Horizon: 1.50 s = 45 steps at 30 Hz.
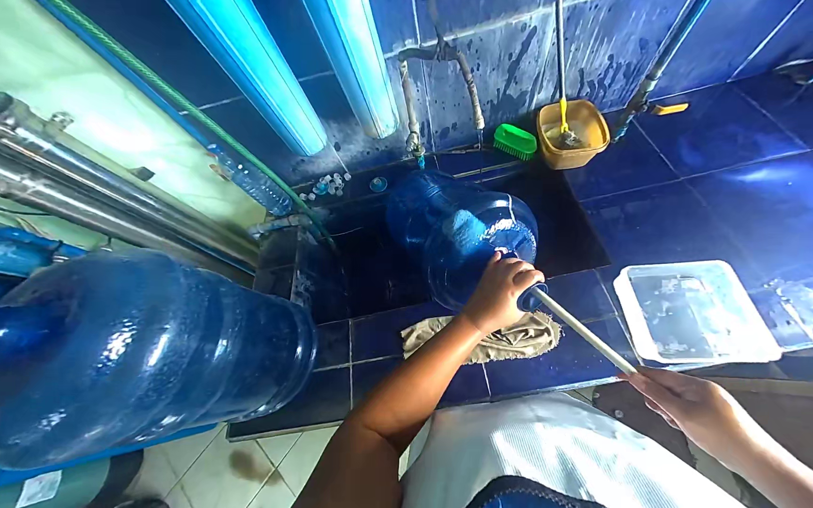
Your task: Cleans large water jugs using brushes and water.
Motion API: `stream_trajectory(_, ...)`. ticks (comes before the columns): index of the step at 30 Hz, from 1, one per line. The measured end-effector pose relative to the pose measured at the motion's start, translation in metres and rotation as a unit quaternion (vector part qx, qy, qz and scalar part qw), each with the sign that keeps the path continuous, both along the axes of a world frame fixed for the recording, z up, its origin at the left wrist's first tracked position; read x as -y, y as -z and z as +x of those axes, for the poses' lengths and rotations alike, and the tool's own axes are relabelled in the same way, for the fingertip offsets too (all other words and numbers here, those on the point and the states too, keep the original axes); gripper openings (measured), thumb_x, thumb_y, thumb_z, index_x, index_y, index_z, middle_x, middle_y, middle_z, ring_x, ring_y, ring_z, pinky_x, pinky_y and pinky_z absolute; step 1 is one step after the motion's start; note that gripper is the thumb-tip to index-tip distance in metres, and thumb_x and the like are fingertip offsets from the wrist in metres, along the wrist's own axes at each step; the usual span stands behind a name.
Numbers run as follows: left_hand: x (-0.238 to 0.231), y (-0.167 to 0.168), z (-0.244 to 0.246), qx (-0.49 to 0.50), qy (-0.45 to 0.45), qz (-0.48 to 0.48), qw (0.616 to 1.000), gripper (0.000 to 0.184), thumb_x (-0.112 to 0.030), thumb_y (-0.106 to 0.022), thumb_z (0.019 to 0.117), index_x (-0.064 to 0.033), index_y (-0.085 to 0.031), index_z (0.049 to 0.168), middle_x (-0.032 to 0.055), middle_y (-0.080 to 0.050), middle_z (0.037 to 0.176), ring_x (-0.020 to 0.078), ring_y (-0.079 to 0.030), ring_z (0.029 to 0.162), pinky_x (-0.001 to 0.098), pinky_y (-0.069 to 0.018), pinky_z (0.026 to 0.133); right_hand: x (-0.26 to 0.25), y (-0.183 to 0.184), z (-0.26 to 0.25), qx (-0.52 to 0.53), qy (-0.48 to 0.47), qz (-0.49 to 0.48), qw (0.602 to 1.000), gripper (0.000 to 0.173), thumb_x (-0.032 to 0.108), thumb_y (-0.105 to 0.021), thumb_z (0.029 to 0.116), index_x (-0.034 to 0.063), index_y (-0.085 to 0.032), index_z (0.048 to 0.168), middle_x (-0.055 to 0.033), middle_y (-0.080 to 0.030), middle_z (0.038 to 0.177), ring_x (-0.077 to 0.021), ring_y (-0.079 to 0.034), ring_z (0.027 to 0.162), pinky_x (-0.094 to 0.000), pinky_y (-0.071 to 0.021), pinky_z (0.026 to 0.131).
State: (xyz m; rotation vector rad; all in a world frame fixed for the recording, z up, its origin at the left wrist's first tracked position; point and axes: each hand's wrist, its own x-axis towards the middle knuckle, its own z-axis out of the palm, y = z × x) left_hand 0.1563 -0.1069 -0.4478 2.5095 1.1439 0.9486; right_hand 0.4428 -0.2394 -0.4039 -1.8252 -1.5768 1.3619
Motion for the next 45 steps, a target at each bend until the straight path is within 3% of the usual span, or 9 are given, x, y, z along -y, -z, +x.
stream_trajectory(8, 0.011, 0.011, -0.005, 0.039, -0.046, 0.043, 0.997, 0.044, -0.006, -0.088, 0.0656, -0.0069, -0.075, 0.108, 0.0107, -0.073, 0.113, 0.0327, -0.065, 0.120, 0.0681, -0.0399, 0.108, 0.024, 0.001, -0.013, -0.091, 0.039, -0.056, 0.993, 0.021, 0.015, -0.056, 0.1028, 0.0060, -0.074, 0.110, 0.0087, -0.054, 0.061, 0.0027, -0.044, 0.047, -0.0149, -0.0375, 0.045)
stream_trajectory(13, 0.015, 0.011, -0.003, 0.038, -0.072, 0.058, 0.995, 0.046, -0.006, -0.089, 0.0619, -0.0077, -0.076, 0.105, 0.0099, -0.074, 0.111, 0.0329, -0.066, 0.119, 0.0686, -0.0403, 0.106, 0.024, 0.018, 0.002, 0.106, -0.067, 0.187, 0.974, 0.039, 0.031, -0.055, 0.1010, 0.0003, -0.076, 0.113, -0.0171, -0.074, 0.086, -0.0271, -0.069, 0.071, -0.0519, -0.0548, 0.066)
stream_trajectory(18, 0.023, 0.005, -0.008, 0.018, -0.076, 0.026, 0.997, 0.056, -0.008, -0.090, 0.0614, -0.0096, -0.073, 0.115, 0.0115, -0.071, 0.120, 0.0344, -0.060, 0.128, 0.0697, -0.0372, 0.110, 0.028, 0.016, -0.004, 0.056, -0.037, 0.104, 0.992, 0.032, 0.030, -0.058, 0.1008, 0.0068, -0.076, 0.111, -0.0032, -0.072, 0.083, -0.0050, -0.058, 0.065, -0.0297, -0.0492, 0.063)
stream_trajectory(21, 0.031, -0.028, -0.038, -0.074, -0.110, -0.021, 0.991, 0.085, -0.045, -0.089, 0.0720, -0.0200, -0.057, 0.147, 0.0090, -0.050, 0.155, 0.0351, -0.032, 0.152, 0.0755, -0.0214, 0.116, 0.027, 0.015, -0.001, 0.059, -0.042, 0.106, 0.992, 0.033, 0.033, -0.057, 0.1005, 0.0085, -0.077, 0.111, -0.0025, -0.072, 0.084, -0.0053, -0.059, 0.066, -0.0310, -0.0500, 0.063)
stream_trajectory(24, 0.018, -0.050, -0.086, -0.069, -0.234, -0.019, 0.970, 0.106, -0.067, -0.079, 0.0738, -0.0103, -0.043, 0.156, 0.0190, -0.027, 0.167, 0.0423, -0.020, 0.155, 0.0777, -0.0167, 0.116, 0.027, 0.016, -0.001, 0.071, -0.054, 0.115, 0.989, 0.033, 0.034, -0.057, 0.1014, 0.0092, -0.077, 0.112, -0.0034, -0.072, 0.082, -0.0085, -0.060, 0.066, -0.0349, -0.0505, 0.063)
stream_trajectory(29, -0.003, -0.043, -0.109, 0.078, -0.267, -0.090, 0.956, 0.084, -0.034, -0.079, 0.0888, -0.0087, -0.039, 0.158, 0.0098, -0.037, 0.164, 0.0260, -0.031, 0.153, 0.0481, -0.0255, 0.125, 0.026, 0.015, -0.004, 0.095, -0.073, 0.158, 0.980, 0.038, 0.036, -0.054, 0.1010, 0.0075, -0.077, 0.111, -0.0088, -0.072, 0.081, -0.0172, -0.064, 0.067, -0.0437, -0.0510, 0.062)
stream_trajectory(34, -0.007, -0.038, -0.112, 0.232, -0.256, -0.129, 0.930, 0.041, -0.014, -0.052, 0.1052, -0.0069, -0.056, 0.145, 0.0091, -0.049, 0.155, 0.0210, -0.041, 0.147, 0.0425, -0.0336, 0.121, 0.028, 0.015, -0.005, 0.105, -0.081, 0.178, 0.975, 0.040, 0.037, -0.054, 0.1013, 0.0066, -0.077, 0.111, -0.0104, -0.072, 0.081, -0.0204, -0.065, 0.068, -0.0468, -0.0518, 0.063)
stream_trajectory(38, 0.001, -0.044, -0.116, 0.276, -0.219, -0.190, 0.916, 0.046, -0.022, -0.045, 0.1088, -0.0175, -0.047, 0.154, -0.0024, -0.039, 0.164, 0.0153, -0.037, 0.150, 0.0425, -0.0333, 0.121, 0.032, 0.016, -0.007, 0.094, -0.066, 0.156, 0.981, 0.036, 0.035, -0.056, 0.1014, 0.0076, -0.077, 0.112, -0.0089, -0.072, 0.083, -0.0167, -0.064, 0.067, -0.0440, -0.0509, 0.063)
stream_trajectory(45, 0.002, -0.046, -0.145, 0.393, -0.326, -0.121, 0.851, 0.019, -0.017, -0.063, 0.1029, 0.0011, -0.068, 0.107, 0.0054, -0.073, 0.095, 0.0108, -0.071, 0.089, 0.0323, -0.0582, 0.088, 0.034, 0.013, -0.008, 0.077, -0.059, 0.126, 0.987, 0.032, 0.030, -0.057, 0.1023, 0.0069, -0.075, 0.115, -0.0080, -0.070, 0.080, -0.0167, -0.060, 0.066, -0.0441, -0.0493, 0.063)
